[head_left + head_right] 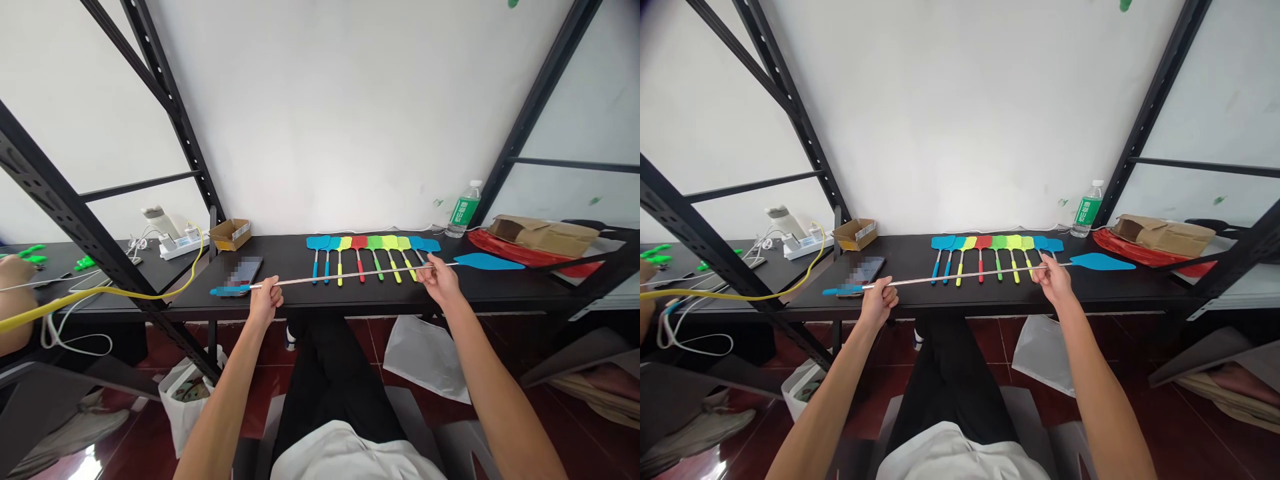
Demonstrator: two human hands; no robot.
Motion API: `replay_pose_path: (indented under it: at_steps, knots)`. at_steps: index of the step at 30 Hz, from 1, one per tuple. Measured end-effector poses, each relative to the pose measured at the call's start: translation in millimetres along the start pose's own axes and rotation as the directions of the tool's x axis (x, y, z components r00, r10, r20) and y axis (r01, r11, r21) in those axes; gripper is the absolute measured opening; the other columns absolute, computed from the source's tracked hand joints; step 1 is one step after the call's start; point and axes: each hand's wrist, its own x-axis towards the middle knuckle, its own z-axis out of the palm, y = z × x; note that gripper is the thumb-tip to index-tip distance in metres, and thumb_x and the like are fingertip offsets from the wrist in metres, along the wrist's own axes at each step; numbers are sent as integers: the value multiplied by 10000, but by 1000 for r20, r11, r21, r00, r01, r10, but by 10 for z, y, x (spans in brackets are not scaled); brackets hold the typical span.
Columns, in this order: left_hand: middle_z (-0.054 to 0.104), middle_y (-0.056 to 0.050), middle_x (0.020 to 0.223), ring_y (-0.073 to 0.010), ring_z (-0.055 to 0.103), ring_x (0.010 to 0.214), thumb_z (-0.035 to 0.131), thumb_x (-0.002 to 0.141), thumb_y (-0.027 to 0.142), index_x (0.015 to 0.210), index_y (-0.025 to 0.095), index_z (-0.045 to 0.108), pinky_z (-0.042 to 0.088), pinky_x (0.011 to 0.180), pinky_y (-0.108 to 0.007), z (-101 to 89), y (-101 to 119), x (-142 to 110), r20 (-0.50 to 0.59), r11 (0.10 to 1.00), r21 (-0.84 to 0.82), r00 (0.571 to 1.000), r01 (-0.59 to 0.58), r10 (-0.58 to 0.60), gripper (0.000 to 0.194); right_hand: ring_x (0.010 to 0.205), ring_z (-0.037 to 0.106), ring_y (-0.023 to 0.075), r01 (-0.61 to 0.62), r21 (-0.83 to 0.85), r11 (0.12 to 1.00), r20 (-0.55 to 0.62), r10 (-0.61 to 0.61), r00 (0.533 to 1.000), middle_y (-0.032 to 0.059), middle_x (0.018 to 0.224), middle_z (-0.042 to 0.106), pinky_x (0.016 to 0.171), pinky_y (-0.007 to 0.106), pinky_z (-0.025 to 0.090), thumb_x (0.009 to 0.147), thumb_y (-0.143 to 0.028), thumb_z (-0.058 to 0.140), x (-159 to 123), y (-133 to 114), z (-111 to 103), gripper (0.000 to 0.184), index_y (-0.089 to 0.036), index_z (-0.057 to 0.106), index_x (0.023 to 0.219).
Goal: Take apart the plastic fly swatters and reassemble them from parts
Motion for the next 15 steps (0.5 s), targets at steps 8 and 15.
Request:
replay_pose_path:
  at_steps: [8, 15]
  knots:
    - [201, 97, 436, -50, 191, 372, 674, 775, 308, 507, 216, 283, 240, 360, -200, -11, -5, 7, 23, 1000, 6, 1000, -8, 8, 483, 405, 411, 124, 27, -1, 1000, -16, -27, 1000, -29, 334, 319, 464, 295, 419, 803, -424, 728, 5, -40, -132, 536, -238, 372, 449]
    - [207, 96, 439, -51, 197, 379, 675, 795, 316, 511, 215, 285, 238, 364, -201, -54, -32, 31, 47, 1000, 3, 999, -3, 2, 493, 416, 430, 126, 16, 17, 1000, -38, -15, 999, -32, 325, 299, 457, 275, 422, 802, -431, 731, 23, -30, -251, 548, -233, 375, 434]
